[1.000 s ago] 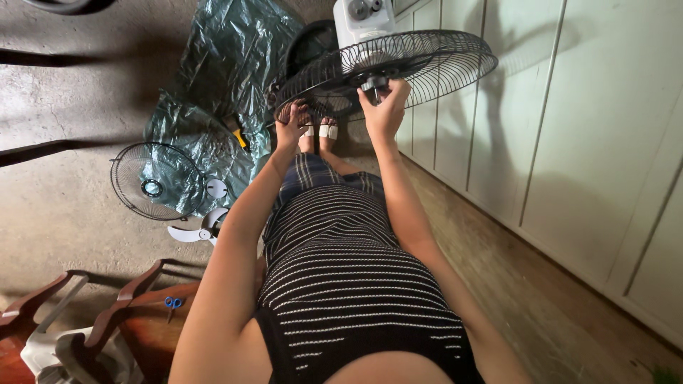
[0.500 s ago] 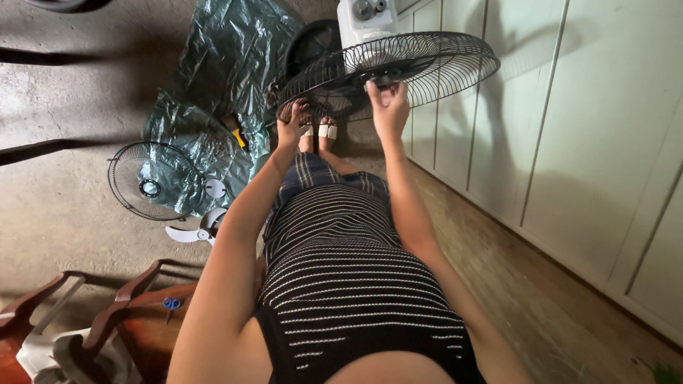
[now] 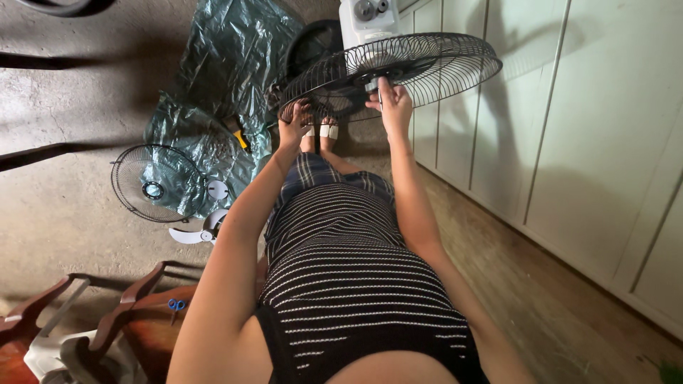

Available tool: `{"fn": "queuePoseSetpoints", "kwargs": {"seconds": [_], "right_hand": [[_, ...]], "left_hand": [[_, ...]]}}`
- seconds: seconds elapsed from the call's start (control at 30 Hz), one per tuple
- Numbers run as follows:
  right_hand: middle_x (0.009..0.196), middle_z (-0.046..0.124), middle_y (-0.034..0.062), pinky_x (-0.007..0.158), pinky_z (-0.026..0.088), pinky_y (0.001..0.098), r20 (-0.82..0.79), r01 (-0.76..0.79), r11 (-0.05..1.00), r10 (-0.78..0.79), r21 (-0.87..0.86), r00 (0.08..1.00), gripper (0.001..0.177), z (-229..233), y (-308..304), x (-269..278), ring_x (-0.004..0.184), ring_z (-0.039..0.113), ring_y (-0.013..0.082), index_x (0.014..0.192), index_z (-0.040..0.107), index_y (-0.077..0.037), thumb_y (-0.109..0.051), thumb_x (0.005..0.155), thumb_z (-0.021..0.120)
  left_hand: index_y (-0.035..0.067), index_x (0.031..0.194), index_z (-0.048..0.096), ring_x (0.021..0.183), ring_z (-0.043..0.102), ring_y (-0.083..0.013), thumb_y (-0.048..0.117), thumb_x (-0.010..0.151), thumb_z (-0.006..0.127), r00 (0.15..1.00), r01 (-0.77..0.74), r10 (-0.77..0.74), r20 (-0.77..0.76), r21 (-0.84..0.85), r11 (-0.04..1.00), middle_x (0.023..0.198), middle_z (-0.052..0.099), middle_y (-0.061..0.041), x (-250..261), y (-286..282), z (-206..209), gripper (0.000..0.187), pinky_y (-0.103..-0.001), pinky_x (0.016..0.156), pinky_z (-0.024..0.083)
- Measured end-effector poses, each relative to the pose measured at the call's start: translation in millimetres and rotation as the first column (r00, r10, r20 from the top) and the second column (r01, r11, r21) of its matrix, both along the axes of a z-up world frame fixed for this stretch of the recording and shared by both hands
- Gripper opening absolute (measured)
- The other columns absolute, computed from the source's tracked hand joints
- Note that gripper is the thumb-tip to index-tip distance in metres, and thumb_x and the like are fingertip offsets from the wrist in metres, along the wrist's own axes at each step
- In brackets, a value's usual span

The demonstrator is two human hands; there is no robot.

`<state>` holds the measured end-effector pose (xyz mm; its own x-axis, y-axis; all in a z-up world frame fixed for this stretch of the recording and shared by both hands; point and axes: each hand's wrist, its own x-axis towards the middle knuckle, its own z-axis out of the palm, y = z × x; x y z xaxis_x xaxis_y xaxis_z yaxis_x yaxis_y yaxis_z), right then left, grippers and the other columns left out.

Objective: The person assembles an electric fan by attaching the front grille, fan blades, and rear cap to the motor housing. They secure each component by hand, aligning and tightening the parts in sequence.

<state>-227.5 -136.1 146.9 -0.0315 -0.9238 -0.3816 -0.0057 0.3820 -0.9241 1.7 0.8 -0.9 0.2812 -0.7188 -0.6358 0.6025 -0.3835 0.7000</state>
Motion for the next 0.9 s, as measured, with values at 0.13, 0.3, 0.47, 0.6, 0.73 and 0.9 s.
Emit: {"fn": "queuePoseSetpoints", "kwargs": {"seconds": [0.13,0.3,0.47,0.6,0.73,0.9], "right_hand": [[0.091,0.070,0.0103,0.072,0.071,0.0356,0.083,0.048,0.994,-0.040,-0.103,0.996,0.032,10.4,6.2,6.5,0.080,0.075,0.0173,0.103,0.057,0.003,-0.014,0.091,0.080],[0.092,0.065,0.0056,0.069,0.069,0.0347,0.063,0.073,0.993,-0.067,-0.091,0.996,0.030,21.1,4.4,11.9,0.079,0.071,0.0135,0.106,0.058,0.002,-0.015,0.094,0.079],[0.087,0.069,0.0001,0.068,0.064,0.0268,-0.214,-0.042,0.964,-0.016,-0.262,0.977,0.034,40.2,6.8,17.0,0.075,0.067,0.0072,0.109,0.058,-0.001,-0.022,0.093,0.080],[0.083,0.068,0.0020,0.068,0.055,0.0299,-0.536,-0.175,0.899,-0.076,-0.402,0.841,0.042,56.5,9.8,20.5,0.073,0.065,0.0122,0.099,0.058,-0.002,-0.027,0.087,0.090],[0.080,0.065,0.0064,0.066,0.052,0.0322,-0.656,-0.257,0.816,-0.185,-0.517,0.732,0.049,55.4,6.2,21.2,0.070,0.063,0.0176,0.089,0.056,-0.003,-0.029,0.077,0.096],[0.083,0.060,0.0068,0.065,0.051,0.0329,-0.439,-0.092,0.860,-0.163,-0.502,0.883,0.052,13.5,2.0,12.3,0.072,0.059,0.0185,0.094,0.055,-0.002,-0.028,0.078,0.097]], "left_hand": [[0.007,0.132,0.055,0.114,0.069,-0.0214,0.031,0.099,0.069,0.999,-0.027,0.025,0.023,0.088,0.996,0.123,0.070,-0.007,0.1,-0.5,0.3,0.044,-0.038,0.084,0.064],[0.007,0.132,0.054,0.109,0.072,-0.0223,0.029,0.098,0.069,0.997,-0.063,0.067,-0.029,0.111,0.992,0.122,0.071,-0.008,-0.4,-3.0,-0.3,0.043,-0.037,0.079,0.063],[0.007,0.130,0.060,0.108,0.071,-0.0208,0.029,0.101,0.066,0.998,-0.064,0.065,-0.023,0.037,0.997,0.121,0.073,-0.007,-1.4,-2.5,-0.4,0.037,-0.036,0.076,0.063],[0.008,0.125,0.064,0.109,0.072,-0.0196,0.029,0.101,0.065,0.999,-0.047,0.048,-0.017,0.010,0.999,0.121,0.074,-0.006,-1.6,-1.4,-1.0,0.033,-0.037,0.075,0.063],[0.006,0.124,0.068,0.106,0.071,-0.0173,0.030,0.102,0.065,0.998,-0.056,0.056,0.000,-0.013,0.998,0.118,0.074,-0.005,-2.0,-2.4,-1.0,0.032,-0.036,0.073,0.063],[0.005,0.124,0.073,0.089,0.064,-0.0142,0.029,0.106,0.062,0.990,-0.006,0.016,0.137,-0.072,0.997,0.113,0.077,-0.006,-6.7,-3.4,-1.3,0.031,-0.032,0.067,0.054]]}}
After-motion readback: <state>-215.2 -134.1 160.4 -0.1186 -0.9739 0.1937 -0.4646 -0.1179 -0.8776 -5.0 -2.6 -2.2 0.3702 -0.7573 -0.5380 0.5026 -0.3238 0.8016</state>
